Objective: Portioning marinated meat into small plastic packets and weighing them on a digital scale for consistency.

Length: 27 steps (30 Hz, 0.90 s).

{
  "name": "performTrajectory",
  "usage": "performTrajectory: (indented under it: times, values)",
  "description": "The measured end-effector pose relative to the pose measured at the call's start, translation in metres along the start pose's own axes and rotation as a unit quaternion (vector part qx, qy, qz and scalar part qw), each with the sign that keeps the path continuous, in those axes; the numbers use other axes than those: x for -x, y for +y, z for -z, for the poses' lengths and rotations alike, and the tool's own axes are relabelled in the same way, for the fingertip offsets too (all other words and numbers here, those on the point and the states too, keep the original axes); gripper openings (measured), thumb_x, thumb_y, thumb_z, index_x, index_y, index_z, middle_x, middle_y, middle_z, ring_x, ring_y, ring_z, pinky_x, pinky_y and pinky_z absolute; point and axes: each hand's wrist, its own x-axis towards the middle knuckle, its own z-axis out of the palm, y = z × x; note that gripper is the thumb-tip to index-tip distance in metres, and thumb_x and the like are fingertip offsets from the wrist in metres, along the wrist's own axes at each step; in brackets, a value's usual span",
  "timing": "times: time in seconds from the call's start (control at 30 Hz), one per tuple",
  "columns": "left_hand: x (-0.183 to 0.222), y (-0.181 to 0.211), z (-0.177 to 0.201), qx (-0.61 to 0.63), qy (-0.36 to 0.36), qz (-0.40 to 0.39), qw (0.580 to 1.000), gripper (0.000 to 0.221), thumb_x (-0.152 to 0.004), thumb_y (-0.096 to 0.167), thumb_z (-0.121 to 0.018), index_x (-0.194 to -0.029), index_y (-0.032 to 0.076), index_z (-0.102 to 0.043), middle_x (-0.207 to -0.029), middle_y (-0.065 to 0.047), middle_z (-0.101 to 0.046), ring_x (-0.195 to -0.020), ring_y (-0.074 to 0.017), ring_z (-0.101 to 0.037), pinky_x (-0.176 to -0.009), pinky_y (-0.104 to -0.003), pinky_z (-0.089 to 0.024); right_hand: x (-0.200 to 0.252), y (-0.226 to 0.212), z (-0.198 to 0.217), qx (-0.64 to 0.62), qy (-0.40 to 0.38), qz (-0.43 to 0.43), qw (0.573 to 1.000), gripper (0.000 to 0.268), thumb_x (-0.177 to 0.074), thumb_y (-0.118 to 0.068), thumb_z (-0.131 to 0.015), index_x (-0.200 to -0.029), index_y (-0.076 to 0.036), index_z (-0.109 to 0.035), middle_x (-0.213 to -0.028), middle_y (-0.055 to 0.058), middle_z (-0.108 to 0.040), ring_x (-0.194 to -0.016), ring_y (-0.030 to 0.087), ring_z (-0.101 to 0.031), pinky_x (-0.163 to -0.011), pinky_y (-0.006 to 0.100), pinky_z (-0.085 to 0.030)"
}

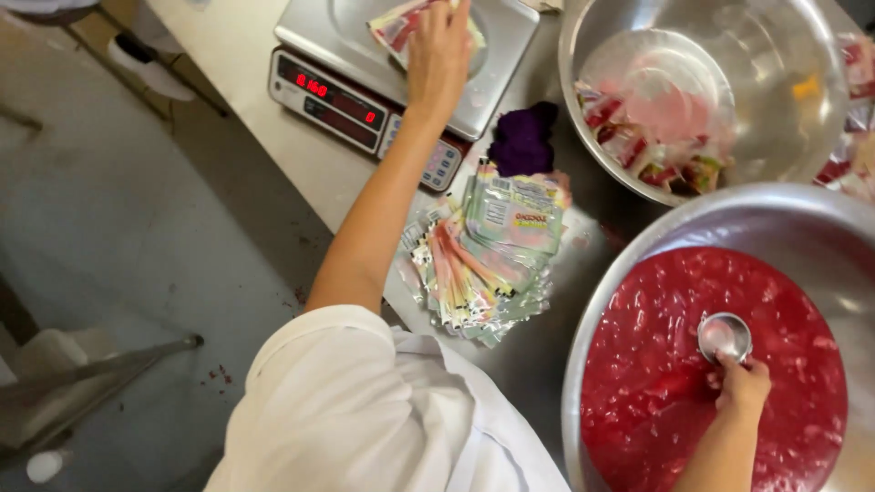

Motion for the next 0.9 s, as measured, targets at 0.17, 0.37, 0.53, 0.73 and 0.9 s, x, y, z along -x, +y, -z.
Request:
performTrajectory:
  times: [0.17, 0.37, 0.53, 0.73, 0.9]
  values:
    - [-0.009, -0.003, -0.007, -0.099, -0.008, 0.006, 0.995, 0.052, -0.074, 0.018, -0.087, -0.119, 0.013, -0.06, -0.118, -0.006, -0.055, -0.101, -0.0245, -0.054, -0.082, -0.039, -0.05, 0.0, -0.005, -0.002, -0.009, 0.004, -0.031, 0.999, 0.035, -0.089, -0.008, -0.071, -0.115, -0.012, -0.048, -0.095, 0.009, -0.062, -0.055, 0.011, -0.051, -0.044, 0.025, -0.043]
    - [-0.013, -0.014, -0.014, -0.069, -0.031, -0.011, 0.997, 0.026, -0.071, 0.014, -0.082, -0.092, 0.008, -0.068, -0.111, -0.009, -0.058, -0.106, -0.0287, -0.053, -0.076, -0.043, -0.052, 0.01, -0.014, -0.001, -0.004, 0.006, -0.058, 0.998, 0.033, -0.093, -0.009, -0.067, -0.119, -0.014, -0.048, -0.097, 0.004, -0.061, -0.062, 0.009, -0.052, -0.052, 0.025, -0.046]
    - [-0.016, -0.021, -0.018, -0.049, -0.023, -0.023, 0.998, 0.013, -0.074, 0.002, -0.074, -0.084, 0.005, -0.068, -0.109, -0.014, -0.058, -0.103, -0.0341, -0.055, -0.069, -0.045, -0.051, 0.022, -0.025, -0.001, -0.002, 0.01, -0.07, 0.997, 0.025, -0.095, -0.007, -0.063, -0.112, -0.018, -0.048, -0.091, 0.0, -0.061, -0.062, 0.008, -0.051, -0.051, 0.024, -0.043]
    - [-0.014, -0.049, -0.052, -0.05, -0.006, -0.041, 0.998, 0.013, -0.077, -0.004, -0.069, -0.087, 0.003, -0.069, -0.103, -0.015, -0.06, -0.091, -0.0328, -0.061, -0.061, -0.043, -0.056, 0.002, -0.012, -0.009, 0.015, 0.026, -0.065, 0.997, 0.024, -0.097, -0.009, -0.062, -0.114, -0.018, -0.049, -0.09, -0.002, -0.057, -0.066, 0.006, -0.049, -0.056, 0.025, -0.045]
    - [-0.036, -0.06, -0.104, 0.013, -0.069, -0.125, 0.99, 0.015, -0.089, 0.019, -0.053, -0.078, 0.015, -0.061, -0.067, -0.008, -0.062, -0.057, -0.0311, -0.059, -0.053, -0.047, -0.042, -0.034, 0.032, -0.015, -0.056, 0.043, 0.043, 0.997, 0.03, -0.077, -0.009, -0.064, -0.104, -0.017, -0.056, -0.084, 0.002, -0.061, -0.065, 0.013, -0.056, -0.049, 0.027, -0.045]
